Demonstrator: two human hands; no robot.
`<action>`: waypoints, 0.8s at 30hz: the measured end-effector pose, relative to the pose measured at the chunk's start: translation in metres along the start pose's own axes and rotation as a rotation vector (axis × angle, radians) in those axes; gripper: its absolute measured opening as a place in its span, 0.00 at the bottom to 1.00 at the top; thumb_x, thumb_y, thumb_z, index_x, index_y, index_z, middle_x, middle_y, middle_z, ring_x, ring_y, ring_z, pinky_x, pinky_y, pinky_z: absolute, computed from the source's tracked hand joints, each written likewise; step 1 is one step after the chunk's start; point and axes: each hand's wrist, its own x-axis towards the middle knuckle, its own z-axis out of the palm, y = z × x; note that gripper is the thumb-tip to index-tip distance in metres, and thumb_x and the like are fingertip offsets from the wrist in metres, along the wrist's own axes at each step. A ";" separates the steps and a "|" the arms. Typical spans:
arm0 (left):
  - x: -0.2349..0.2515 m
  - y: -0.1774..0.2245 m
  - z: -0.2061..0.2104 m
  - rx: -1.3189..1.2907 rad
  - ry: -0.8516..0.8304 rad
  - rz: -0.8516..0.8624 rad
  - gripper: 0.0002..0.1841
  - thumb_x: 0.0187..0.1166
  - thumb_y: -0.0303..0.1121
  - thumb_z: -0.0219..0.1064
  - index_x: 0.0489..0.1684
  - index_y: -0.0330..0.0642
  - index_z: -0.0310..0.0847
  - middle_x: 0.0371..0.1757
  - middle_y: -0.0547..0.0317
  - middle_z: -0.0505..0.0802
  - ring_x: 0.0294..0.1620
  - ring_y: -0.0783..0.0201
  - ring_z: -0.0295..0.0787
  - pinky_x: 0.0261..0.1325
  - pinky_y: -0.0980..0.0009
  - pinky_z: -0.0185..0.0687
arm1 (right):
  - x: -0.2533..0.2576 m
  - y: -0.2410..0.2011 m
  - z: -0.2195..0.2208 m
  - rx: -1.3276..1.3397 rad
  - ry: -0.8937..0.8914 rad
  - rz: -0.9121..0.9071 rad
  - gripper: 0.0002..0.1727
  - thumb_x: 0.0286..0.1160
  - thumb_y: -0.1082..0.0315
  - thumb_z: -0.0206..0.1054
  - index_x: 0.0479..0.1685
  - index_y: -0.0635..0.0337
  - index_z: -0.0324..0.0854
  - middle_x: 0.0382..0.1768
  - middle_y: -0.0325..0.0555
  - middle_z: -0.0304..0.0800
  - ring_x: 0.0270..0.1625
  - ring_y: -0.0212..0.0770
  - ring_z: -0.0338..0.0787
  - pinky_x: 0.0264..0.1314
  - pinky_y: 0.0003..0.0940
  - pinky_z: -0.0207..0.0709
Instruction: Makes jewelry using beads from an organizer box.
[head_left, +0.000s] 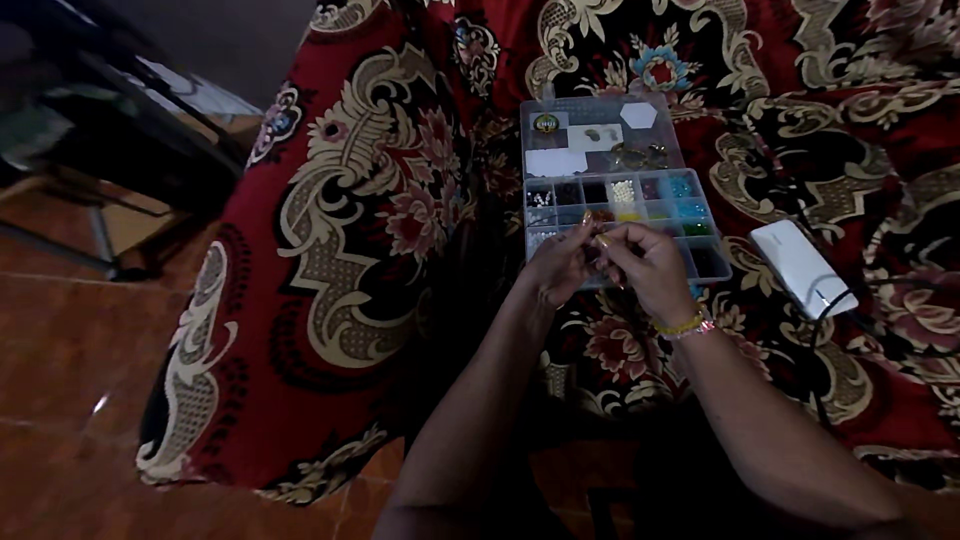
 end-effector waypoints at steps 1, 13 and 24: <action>-0.001 0.001 0.001 0.002 0.010 -0.003 0.15 0.94 0.41 0.50 0.50 0.41 0.80 0.37 0.62 0.87 0.33 0.72 0.86 0.42 0.78 0.85 | 0.000 0.000 0.000 -0.001 -0.001 0.000 0.05 0.79 0.70 0.66 0.37 0.58 0.86 0.22 0.33 0.85 0.19 0.24 0.80 0.22 0.19 0.77; -0.001 0.000 0.003 0.006 0.027 -0.001 0.16 0.93 0.41 0.52 0.53 0.39 0.81 0.38 0.61 0.89 0.34 0.72 0.86 0.43 0.77 0.85 | 0.000 0.000 0.000 -0.032 0.015 -0.013 0.05 0.79 0.70 0.66 0.38 0.59 0.86 0.22 0.33 0.86 0.18 0.24 0.80 0.22 0.19 0.77; 0.006 -0.011 -0.003 0.244 0.020 0.386 0.07 0.87 0.30 0.61 0.38 0.44 0.84 0.38 0.64 0.91 0.37 0.72 0.88 0.44 0.73 0.87 | 0.001 -0.006 -0.002 -0.026 0.030 0.055 0.07 0.85 0.70 0.63 0.41 0.61 0.85 0.25 0.34 0.88 0.19 0.23 0.79 0.22 0.18 0.77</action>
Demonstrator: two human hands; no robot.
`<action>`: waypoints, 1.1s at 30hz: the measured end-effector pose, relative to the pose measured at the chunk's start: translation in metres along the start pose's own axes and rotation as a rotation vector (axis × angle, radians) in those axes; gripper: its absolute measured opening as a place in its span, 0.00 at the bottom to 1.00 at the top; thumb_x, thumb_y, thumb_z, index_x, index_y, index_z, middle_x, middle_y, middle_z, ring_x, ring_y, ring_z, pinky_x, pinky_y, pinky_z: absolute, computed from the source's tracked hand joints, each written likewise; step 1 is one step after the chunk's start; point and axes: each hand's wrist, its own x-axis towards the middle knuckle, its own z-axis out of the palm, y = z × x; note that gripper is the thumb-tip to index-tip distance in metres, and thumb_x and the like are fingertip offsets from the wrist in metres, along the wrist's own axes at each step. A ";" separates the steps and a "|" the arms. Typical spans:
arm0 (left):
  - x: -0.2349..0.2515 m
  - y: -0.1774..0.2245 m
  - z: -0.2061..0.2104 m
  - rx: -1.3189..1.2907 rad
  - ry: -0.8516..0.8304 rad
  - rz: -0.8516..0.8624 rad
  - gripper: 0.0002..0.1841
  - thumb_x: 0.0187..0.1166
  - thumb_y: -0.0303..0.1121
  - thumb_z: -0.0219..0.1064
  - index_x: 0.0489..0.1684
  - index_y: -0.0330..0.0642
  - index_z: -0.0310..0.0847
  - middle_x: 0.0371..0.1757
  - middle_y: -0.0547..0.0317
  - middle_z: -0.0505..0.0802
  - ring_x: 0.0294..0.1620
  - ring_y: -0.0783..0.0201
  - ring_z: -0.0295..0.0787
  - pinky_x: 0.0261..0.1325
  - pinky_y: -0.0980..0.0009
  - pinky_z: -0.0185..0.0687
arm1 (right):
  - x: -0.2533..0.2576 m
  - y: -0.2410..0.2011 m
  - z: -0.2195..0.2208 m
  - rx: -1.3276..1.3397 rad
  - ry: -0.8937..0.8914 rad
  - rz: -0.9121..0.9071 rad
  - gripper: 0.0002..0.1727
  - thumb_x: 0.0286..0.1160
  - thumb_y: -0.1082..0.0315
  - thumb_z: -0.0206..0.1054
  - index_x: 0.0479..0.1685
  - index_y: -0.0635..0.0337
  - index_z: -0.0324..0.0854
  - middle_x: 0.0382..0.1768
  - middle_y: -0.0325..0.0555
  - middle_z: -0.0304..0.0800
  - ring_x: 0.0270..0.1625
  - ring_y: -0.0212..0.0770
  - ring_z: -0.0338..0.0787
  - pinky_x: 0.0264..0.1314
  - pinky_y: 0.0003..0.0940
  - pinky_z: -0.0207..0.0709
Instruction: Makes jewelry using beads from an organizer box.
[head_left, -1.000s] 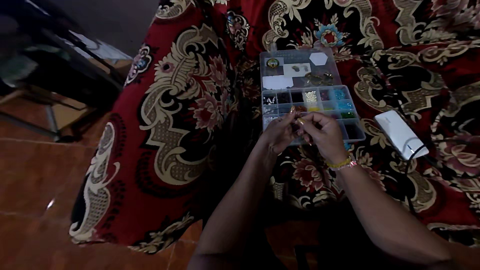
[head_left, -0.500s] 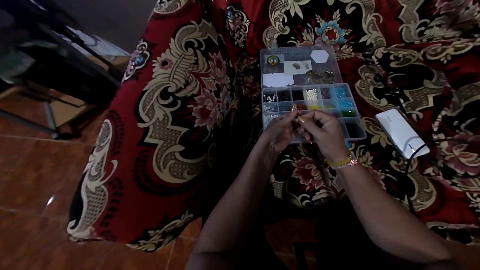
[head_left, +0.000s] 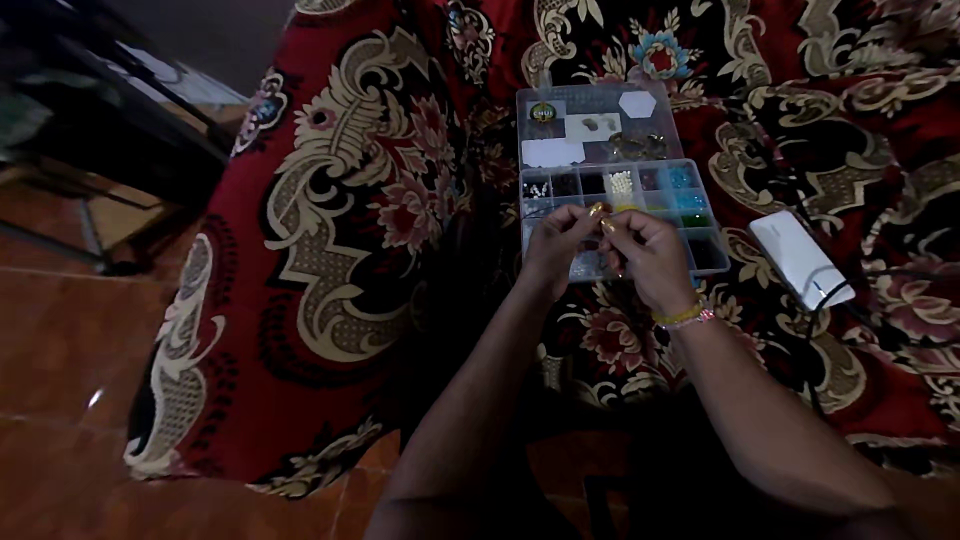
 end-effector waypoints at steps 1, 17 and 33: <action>0.000 -0.001 -0.001 0.041 0.001 0.062 0.06 0.86 0.30 0.63 0.38 0.43 0.85 0.37 0.64 0.92 0.37 0.72 0.89 0.43 0.73 0.88 | 0.000 0.000 0.000 0.027 0.004 0.010 0.07 0.85 0.71 0.63 0.41 0.61 0.85 0.25 0.34 0.88 0.19 0.23 0.79 0.22 0.18 0.76; 0.002 0.006 -0.004 0.222 -0.002 0.153 0.06 0.82 0.27 0.66 0.44 0.36 0.88 0.40 0.61 0.94 0.38 0.73 0.89 0.38 0.76 0.85 | 0.002 0.000 -0.005 0.069 -0.022 -0.031 0.06 0.82 0.73 0.63 0.40 0.61 0.85 0.27 0.35 0.88 0.20 0.23 0.81 0.22 0.17 0.77; 0.008 0.003 -0.008 0.395 0.051 0.419 0.02 0.76 0.22 0.69 0.36 0.34 0.88 0.51 0.55 0.91 0.56 0.71 0.88 0.55 0.75 0.85 | 0.002 0.001 -0.007 -0.051 -0.017 -0.163 0.05 0.79 0.72 0.68 0.44 0.62 0.88 0.29 0.34 0.91 0.21 0.21 0.82 0.24 0.16 0.78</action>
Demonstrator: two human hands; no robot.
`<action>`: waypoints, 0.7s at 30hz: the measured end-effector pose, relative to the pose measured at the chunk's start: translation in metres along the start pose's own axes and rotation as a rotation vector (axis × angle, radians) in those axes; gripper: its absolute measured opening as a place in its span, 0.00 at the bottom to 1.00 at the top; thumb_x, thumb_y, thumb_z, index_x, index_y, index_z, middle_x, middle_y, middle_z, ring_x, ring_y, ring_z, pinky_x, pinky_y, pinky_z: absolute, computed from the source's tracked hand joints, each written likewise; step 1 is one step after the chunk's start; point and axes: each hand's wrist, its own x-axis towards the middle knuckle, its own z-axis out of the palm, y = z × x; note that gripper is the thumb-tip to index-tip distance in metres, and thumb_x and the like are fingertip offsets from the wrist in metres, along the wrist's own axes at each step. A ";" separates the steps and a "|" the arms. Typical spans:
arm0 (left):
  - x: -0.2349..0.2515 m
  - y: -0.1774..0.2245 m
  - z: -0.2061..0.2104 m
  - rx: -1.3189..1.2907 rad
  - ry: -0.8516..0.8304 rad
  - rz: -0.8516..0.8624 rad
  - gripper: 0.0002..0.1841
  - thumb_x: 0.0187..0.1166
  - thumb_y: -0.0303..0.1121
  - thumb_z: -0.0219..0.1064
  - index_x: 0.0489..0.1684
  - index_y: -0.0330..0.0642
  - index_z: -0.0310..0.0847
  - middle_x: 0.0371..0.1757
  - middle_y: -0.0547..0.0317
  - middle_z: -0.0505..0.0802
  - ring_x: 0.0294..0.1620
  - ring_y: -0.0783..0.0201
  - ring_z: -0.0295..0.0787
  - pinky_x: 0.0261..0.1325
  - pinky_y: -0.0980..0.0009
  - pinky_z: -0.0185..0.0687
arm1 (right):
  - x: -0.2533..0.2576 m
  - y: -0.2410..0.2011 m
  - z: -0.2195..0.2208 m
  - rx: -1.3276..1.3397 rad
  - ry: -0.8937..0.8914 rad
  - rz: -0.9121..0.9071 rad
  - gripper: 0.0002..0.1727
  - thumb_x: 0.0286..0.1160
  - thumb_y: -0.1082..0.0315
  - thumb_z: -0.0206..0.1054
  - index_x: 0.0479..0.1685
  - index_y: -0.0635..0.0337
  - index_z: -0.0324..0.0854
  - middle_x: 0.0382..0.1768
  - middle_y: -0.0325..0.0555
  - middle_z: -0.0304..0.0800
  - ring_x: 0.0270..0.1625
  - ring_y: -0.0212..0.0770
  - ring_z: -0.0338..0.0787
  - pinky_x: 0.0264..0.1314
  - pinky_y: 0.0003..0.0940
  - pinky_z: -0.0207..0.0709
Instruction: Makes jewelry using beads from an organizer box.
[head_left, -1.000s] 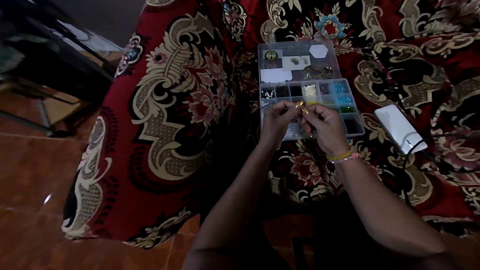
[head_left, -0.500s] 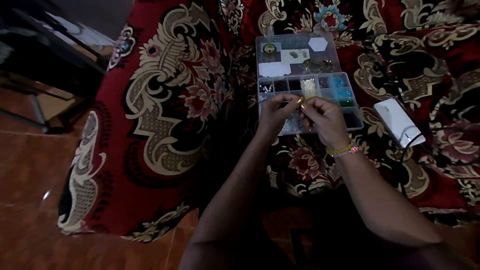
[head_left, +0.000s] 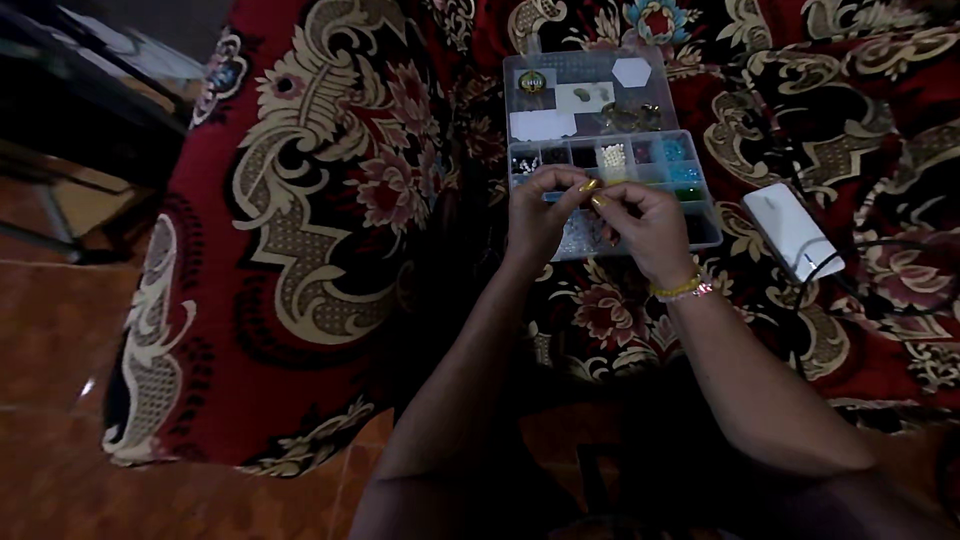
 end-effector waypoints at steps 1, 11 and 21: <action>0.000 0.001 0.000 0.005 0.000 0.009 0.02 0.76 0.22 0.70 0.36 0.34 0.88 0.51 0.55 0.91 0.56 0.72 0.87 0.54 0.76 0.85 | -0.002 -0.001 -0.001 -0.019 -0.003 -0.001 0.05 0.80 0.71 0.68 0.44 0.62 0.87 0.27 0.34 0.89 0.20 0.21 0.81 0.23 0.16 0.77; 0.000 0.020 -0.018 0.855 -0.473 -0.183 0.05 0.76 0.28 0.73 0.43 0.39 0.94 0.44 0.44 0.93 0.46 0.46 0.90 0.58 0.42 0.82 | 0.011 0.006 -0.014 0.006 0.160 -0.053 0.07 0.80 0.71 0.66 0.46 0.62 0.89 0.29 0.31 0.90 0.28 0.23 0.87 0.31 0.20 0.84; -0.008 0.007 -0.006 1.027 -0.478 -0.082 0.06 0.70 0.27 0.78 0.41 0.42 0.96 0.44 0.43 0.93 0.53 0.42 0.89 0.63 0.38 0.76 | 0.012 0.004 -0.017 0.014 0.201 -0.026 0.08 0.84 0.69 0.65 0.48 0.60 0.89 0.36 0.35 0.96 0.34 0.25 0.92 0.31 0.19 0.83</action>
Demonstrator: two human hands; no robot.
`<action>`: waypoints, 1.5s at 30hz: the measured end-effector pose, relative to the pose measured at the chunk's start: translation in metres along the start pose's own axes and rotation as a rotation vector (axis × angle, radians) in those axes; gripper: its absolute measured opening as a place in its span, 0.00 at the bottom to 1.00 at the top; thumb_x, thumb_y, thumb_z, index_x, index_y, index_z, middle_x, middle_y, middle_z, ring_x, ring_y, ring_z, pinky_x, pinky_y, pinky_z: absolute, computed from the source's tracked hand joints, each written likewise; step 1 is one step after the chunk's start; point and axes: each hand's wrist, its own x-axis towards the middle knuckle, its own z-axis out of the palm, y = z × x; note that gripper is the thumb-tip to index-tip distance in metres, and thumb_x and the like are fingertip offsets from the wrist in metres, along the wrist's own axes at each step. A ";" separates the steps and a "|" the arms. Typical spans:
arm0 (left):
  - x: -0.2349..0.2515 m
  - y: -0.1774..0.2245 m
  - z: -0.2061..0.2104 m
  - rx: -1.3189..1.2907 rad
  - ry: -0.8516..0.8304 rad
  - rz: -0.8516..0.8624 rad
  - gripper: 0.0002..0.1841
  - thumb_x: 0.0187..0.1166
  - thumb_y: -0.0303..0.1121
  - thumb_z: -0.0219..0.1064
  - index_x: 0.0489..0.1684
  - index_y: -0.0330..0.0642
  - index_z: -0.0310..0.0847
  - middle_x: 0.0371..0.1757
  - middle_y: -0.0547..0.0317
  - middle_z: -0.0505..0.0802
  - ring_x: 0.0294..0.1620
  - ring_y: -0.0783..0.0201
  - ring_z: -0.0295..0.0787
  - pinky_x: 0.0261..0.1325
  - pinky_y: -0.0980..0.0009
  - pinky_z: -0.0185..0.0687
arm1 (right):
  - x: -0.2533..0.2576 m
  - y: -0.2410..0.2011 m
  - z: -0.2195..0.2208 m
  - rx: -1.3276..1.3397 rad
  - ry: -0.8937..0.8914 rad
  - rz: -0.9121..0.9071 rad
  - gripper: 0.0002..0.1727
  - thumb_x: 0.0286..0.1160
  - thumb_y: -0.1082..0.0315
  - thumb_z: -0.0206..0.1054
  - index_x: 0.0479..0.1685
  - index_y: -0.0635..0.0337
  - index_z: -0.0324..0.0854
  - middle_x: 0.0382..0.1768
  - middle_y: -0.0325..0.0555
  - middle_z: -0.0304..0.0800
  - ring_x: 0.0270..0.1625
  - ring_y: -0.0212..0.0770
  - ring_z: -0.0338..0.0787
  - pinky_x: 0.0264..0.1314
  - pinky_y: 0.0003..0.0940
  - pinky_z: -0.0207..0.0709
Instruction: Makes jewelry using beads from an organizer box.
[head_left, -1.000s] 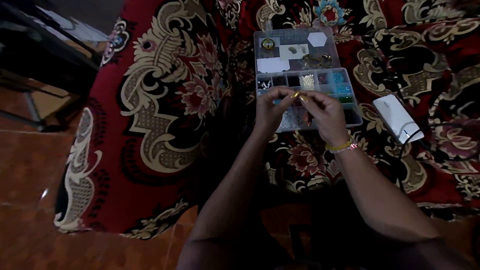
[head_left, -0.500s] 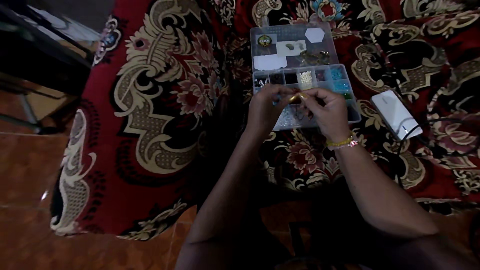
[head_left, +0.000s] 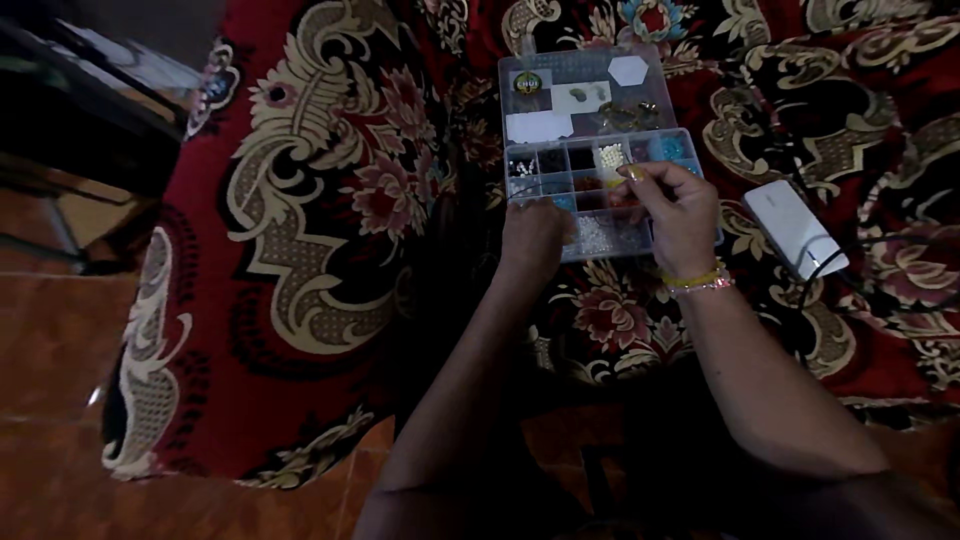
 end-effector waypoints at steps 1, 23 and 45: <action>0.000 0.001 0.000 0.006 -0.012 -0.010 0.05 0.71 0.27 0.78 0.41 0.41 0.95 0.44 0.43 0.93 0.53 0.41 0.89 0.63 0.38 0.76 | 0.000 0.000 0.000 0.003 0.006 -0.005 0.08 0.83 0.69 0.64 0.48 0.59 0.89 0.37 0.35 0.96 0.34 0.24 0.91 0.30 0.18 0.81; 0.005 -0.013 -0.004 -1.796 -0.099 -0.297 0.12 0.92 0.31 0.50 0.49 0.45 0.83 0.40 0.64 0.91 0.38 0.73 0.89 0.47 0.76 0.87 | -0.021 -0.009 0.025 0.048 -0.109 0.091 0.06 0.78 0.74 0.68 0.46 0.64 0.90 0.24 0.36 0.89 0.17 0.24 0.81 0.20 0.20 0.79; 0.007 -0.009 0.001 -1.875 -0.196 -0.279 0.14 0.94 0.34 0.47 0.46 0.42 0.80 0.38 0.61 0.90 0.38 0.69 0.89 0.50 0.71 0.88 | -0.025 -0.006 0.028 0.020 -0.120 0.111 0.03 0.75 0.71 0.68 0.36 0.59 0.86 0.22 0.33 0.86 0.18 0.25 0.82 0.21 0.20 0.79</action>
